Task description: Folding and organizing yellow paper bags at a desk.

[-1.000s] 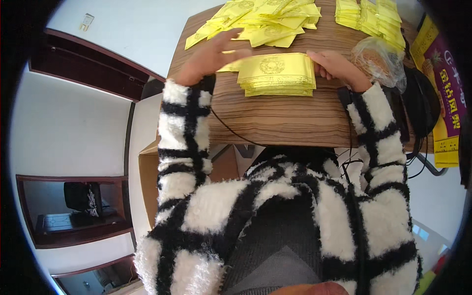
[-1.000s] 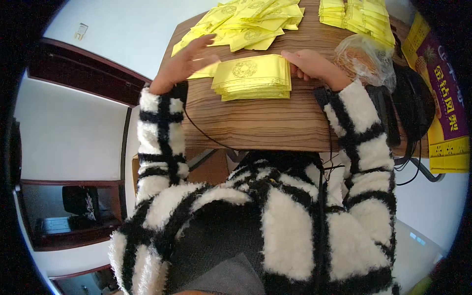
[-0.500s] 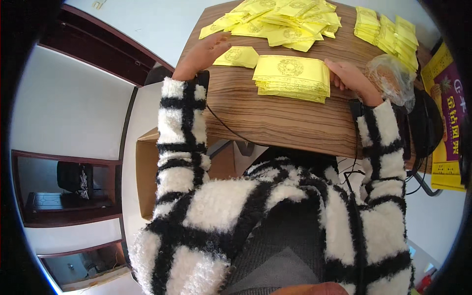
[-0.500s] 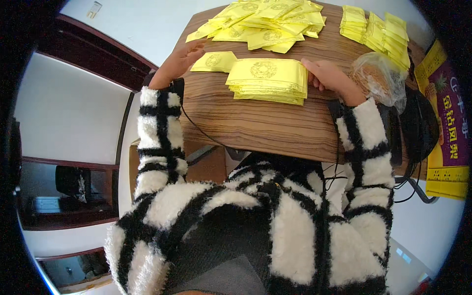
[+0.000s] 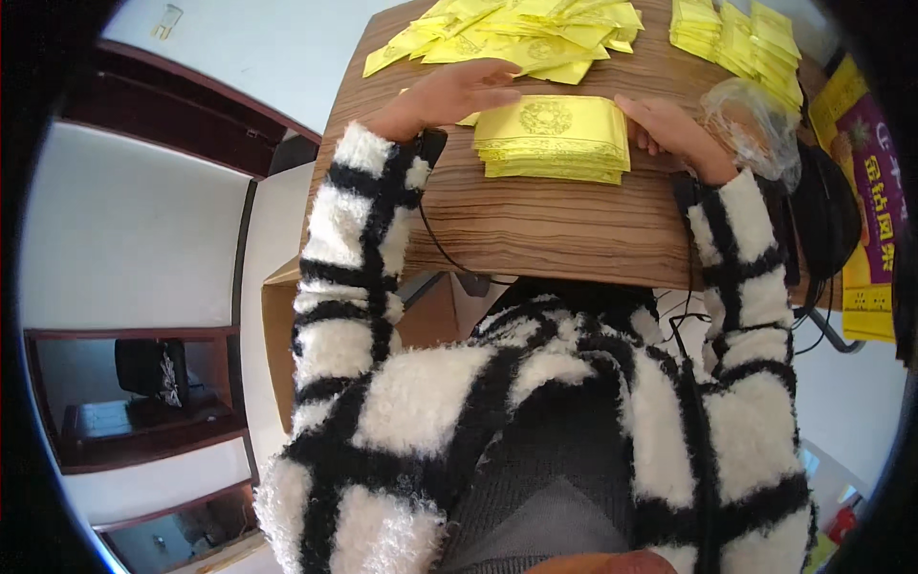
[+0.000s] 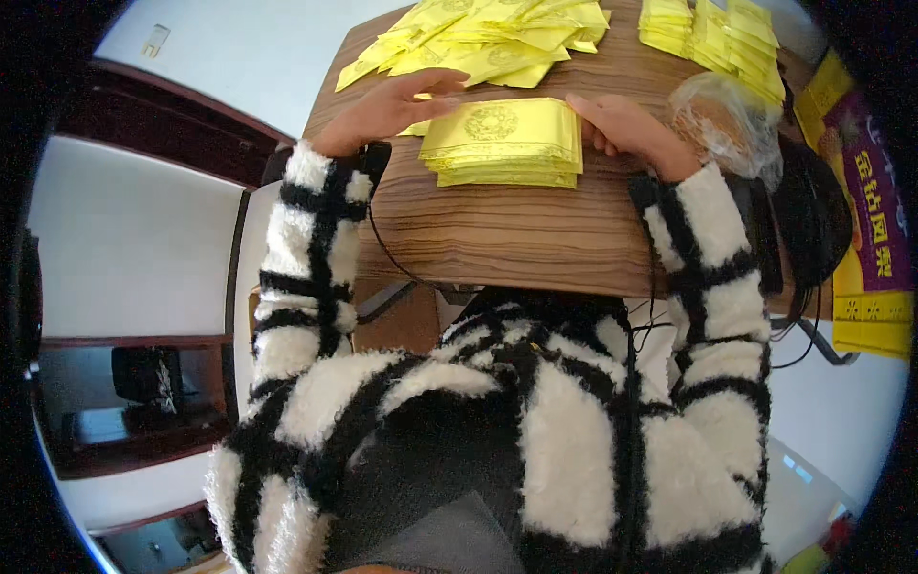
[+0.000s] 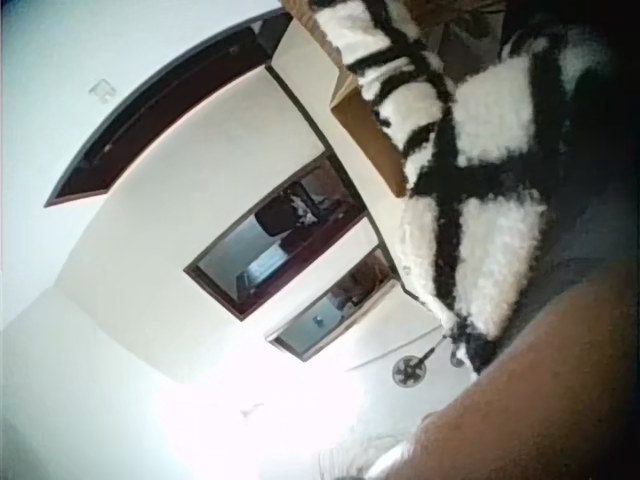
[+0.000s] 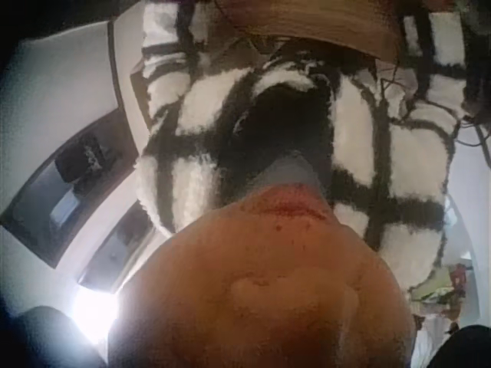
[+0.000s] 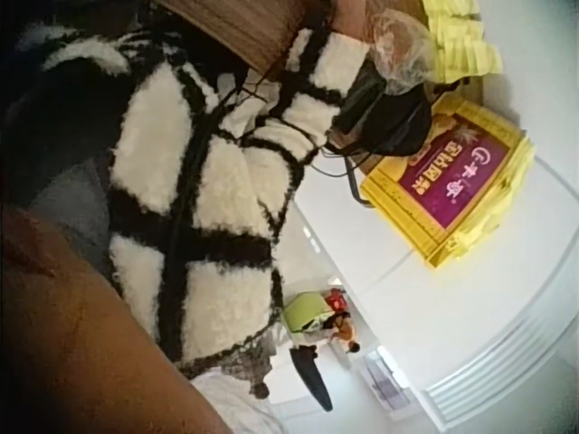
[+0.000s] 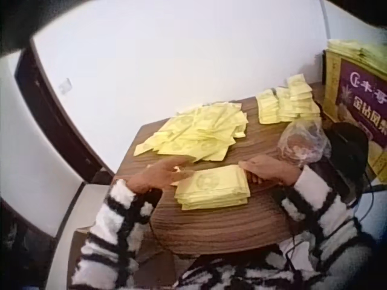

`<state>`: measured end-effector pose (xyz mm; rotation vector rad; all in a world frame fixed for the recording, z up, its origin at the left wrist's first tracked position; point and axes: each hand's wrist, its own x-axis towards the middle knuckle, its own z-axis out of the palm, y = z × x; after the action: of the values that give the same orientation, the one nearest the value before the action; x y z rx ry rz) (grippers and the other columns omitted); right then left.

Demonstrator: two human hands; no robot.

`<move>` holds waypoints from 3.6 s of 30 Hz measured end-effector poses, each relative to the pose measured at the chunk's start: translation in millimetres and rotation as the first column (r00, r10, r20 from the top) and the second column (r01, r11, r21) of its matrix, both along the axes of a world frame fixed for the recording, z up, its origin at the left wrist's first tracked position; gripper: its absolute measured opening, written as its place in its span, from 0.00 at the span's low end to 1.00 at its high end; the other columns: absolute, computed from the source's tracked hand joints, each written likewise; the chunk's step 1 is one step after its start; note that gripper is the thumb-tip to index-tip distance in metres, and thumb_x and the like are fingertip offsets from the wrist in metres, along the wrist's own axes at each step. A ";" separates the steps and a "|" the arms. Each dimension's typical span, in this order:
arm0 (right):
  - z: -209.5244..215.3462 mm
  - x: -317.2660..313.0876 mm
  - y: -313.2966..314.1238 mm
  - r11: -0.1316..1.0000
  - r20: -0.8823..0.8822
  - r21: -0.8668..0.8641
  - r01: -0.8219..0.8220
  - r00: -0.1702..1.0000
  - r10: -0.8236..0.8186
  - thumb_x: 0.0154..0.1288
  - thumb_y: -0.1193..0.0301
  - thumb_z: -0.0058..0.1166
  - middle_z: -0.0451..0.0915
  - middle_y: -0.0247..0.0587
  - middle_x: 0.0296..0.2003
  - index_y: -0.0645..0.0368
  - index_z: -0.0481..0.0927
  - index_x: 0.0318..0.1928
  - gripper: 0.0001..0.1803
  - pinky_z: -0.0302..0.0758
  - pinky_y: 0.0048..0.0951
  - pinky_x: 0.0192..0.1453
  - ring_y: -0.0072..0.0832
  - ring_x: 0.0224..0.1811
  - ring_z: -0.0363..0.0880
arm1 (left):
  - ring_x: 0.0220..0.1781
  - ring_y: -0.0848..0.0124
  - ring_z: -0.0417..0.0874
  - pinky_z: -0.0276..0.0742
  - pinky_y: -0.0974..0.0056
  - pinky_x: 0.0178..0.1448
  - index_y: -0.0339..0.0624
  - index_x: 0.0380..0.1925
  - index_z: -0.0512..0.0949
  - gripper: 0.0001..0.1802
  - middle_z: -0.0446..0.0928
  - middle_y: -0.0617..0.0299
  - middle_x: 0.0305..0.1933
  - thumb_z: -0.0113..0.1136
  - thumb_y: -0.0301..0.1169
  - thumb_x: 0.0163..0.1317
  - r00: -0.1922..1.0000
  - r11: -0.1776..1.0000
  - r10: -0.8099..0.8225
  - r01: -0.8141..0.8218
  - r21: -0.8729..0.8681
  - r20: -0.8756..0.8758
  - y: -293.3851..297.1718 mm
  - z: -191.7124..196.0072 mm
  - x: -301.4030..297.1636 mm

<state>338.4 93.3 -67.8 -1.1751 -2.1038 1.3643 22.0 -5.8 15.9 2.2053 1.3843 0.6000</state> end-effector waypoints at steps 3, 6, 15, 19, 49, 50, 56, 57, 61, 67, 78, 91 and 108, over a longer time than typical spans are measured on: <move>7.0 -3.7 4.1 0.998 0.044 0.033 -0.050 0.998 0.049 0.69 0.40 0.41 0.72 0.32 0.18 0.59 0.76 0.25 0.33 0.65 0.23 0.19 0.20 0.16 0.69 | 0.59 0.63 0.77 0.71 0.63 0.61 0.38 0.60 0.71 0.34 0.77 0.50 0.57 0.63 0.51 0.62 0.993 0.979 -0.098 0.083 -0.184 -0.073 25.7 -4.3 24.3; 5.8 3.9 10.4 0.999 0.068 0.015 -0.043 0.997 0.041 0.69 0.40 0.40 0.73 0.33 0.18 0.59 0.76 0.25 0.34 0.66 0.23 0.19 0.21 0.16 0.70 | 0.57 0.63 0.77 0.71 0.64 0.60 0.38 0.61 0.70 0.38 0.77 0.49 0.55 0.65 0.52 0.59 0.984 0.964 -0.104 0.064 -0.258 -0.143 46.7 -13.6 45.2; 10.0 20.1 21.1 0.997 0.057 0.051 -0.063 0.997 0.060 0.69 0.40 0.40 0.75 0.34 0.18 0.60 0.76 0.25 0.34 0.68 0.23 0.20 0.22 0.17 0.73 | 0.52 0.65 0.78 0.71 0.64 0.57 0.38 0.59 0.73 0.39 0.80 0.54 0.50 0.71 0.49 0.52 0.943 0.803 -0.297 0.160 -0.573 -0.152 73.6 0.6 81.4; 5.9 24.0 26.0 0.999 0.035 0.017 -0.044 0.998 0.043 0.69 0.40 0.40 0.75 0.34 0.19 0.60 0.77 0.26 0.34 0.69 0.23 0.20 0.22 0.17 0.73 | 0.51 0.66 0.78 0.72 0.64 0.56 0.37 0.58 0.73 0.38 0.80 0.56 0.49 0.72 0.48 0.50 0.937 0.793 -0.282 0.106 -0.600 -0.208 71.3 1.2 90.9; 16.8 40.8 25.8 0.996 -0.111 0.083 0.043 0.993 -0.034 0.72 0.47 0.42 0.77 0.39 0.19 0.65 0.77 0.31 0.30 0.71 0.26 0.24 0.24 0.17 0.75 | 0.43 0.50 0.81 0.78 0.52 0.46 0.39 0.45 0.69 0.36 0.79 0.47 0.40 0.76 0.45 0.40 0.858 0.925 0.127 0.079 0.372 -0.498 -1.2 -3.6 137.6; 15.9 40.9 26.6 0.996 -0.107 0.083 0.037 0.994 -0.028 0.72 0.47 0.42 0.77 0.39 0.20 0.65 0.77 0.31 0.30 0.71 0.26 0.24 0.24 0.17 0.75 | 0.44 0.50 0.81 0.78 0.52 0.46 0.39 0.45 0.69 0.36 0.79 0.48 0.40 0.76 0.45 0.40 0.848 0.944 0.131 0.052 0.327 -0.513 -0.6 -2.4 138.6; 7.4 41.8 28.9 0.995 -0.092 0.096 0.039 0.995 -0.030 0.72 0.47 0.42 0.76 0.39 0.19 0.65 0.78 0.32 0.30 0.71 0.26 0.23 0.24 0.17 0.74 | 0.45 0.50 0.81 0.78 0.52 0.46 0.39 0.45 0.69 0.36 0.80 0.49 0.40 0.76 0.45 0.39 0.819 0.987 0.138 -0.067 0.145 -0.556 1.1 10.9 146.9; 9.3 41.3 30.2 0.995 -0.086 0.092 0.045 0.996 -0.037 0.72 0.47 0.41 0.77 0.40 0.20 0.66 0.78 0.32 0.31 0.72 0.27 0.24 0.25 0.17 0.75 | 0.44 0.50 0.82 0.78 0.52 0.46 0.39 0.45 0.69 0.37 0.80 0.49 0.40 0.76 0.45 0.39 0.825 0.980 0.174 -0.089 0.181 -0.538 1.4 12.4 146.2; 13.3 41.9 30.6 0.996 -0.074 0.076 0.050 0.996 -0.044 0.71 0.46 0.41 0.79 0.43 0.21 0.69 0.79 0.33 0.33 0.74 0.30 0.25 0.28 0.17 0.77 | 0.44 0.50 0.82 0.78 0.52 0.46 0.39 0.45 0.69 0.37 0.80 0.49 0.40 0.77 0.45 0.38 0.821 0.959 0.243 -0.122 0.258 -0.517 1.8 8.3 147.9; 15.3 40.6 28.4 0.996 -0.081 0.088 0.030 0.996 -0.023 0.70 0.45 0.42 0.79 0.43 0.20 0.70 0.79 0.35 0.34 0.74 0.29 0.26 0.28 0.18 0.78 | 0.44 0.50 0.82 0.79 0.52 0.46 0.39 0.45 0.68 0.39 0.80 0.47 0.40 0.77 0.47 0.37 0.781 0.955 0.261 -0.125 0.267 -0.567 2.0 1.0 147.2; 17.5 40.1 23.7 1.000 -0.082 0.008 0.023 0.996 -0.022 0.71 0.44 0.42 0.75 0.37 0.20 0.64 0.77 0.34 0.32 0.69 0.23 0.22 0.22 0.17 0.73 | 0.43 0.49 0.82 0.78 0.52 0.46 0.38 0.43 0.70 0.34 0.80 0.45 0.38 0.73 0.47 0.43 0.782 0.970 0.230 -0.135 0.203 -0.580 6.0 4.8 142.1; 11.3 31.8 17.0 0.998 -0.087 0.047 0.042 0.995 -0.038 0.70 0.44 0.43 0.77 0.37 0.22 0.63 0.78 0.33 0.31 0.70 0.24 0.23 0.23 0.18 0.74 | 0.44 0.50 0.82 0.78 0.52 0.45 0.39 0.40 0.72 0.32 0.81 0.48 0.40 0.74 0.46 0.40 0.821 0.968 0.166 -0.031 0.248 -0.547 1.0 -5.8 127.0; 10.8 -11.2 -22.5 1.000 -0.028 -0.009 -0.011 1.000 0.011 0.71 0.44 0.41 0.77 0.36 0.24 0.60 0.78 0.35 0.29 0.70 0.21 0.24 0.22 0.20 0.74 | 0.40 0.52 0.83 0.80 0.54 0.41 0.40 0.40 0.73 0.20 0.80 0.48 0.34 0.66 0.37 0.50 0.806 0.969 0.216 -0.110 0.219 -0.552 -46.7 -8.8 88.0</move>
<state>327.1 70.8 -57.0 -1.1435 -2.0895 1.3887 110.0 -52.5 7.1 2.5530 1.8985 0.0977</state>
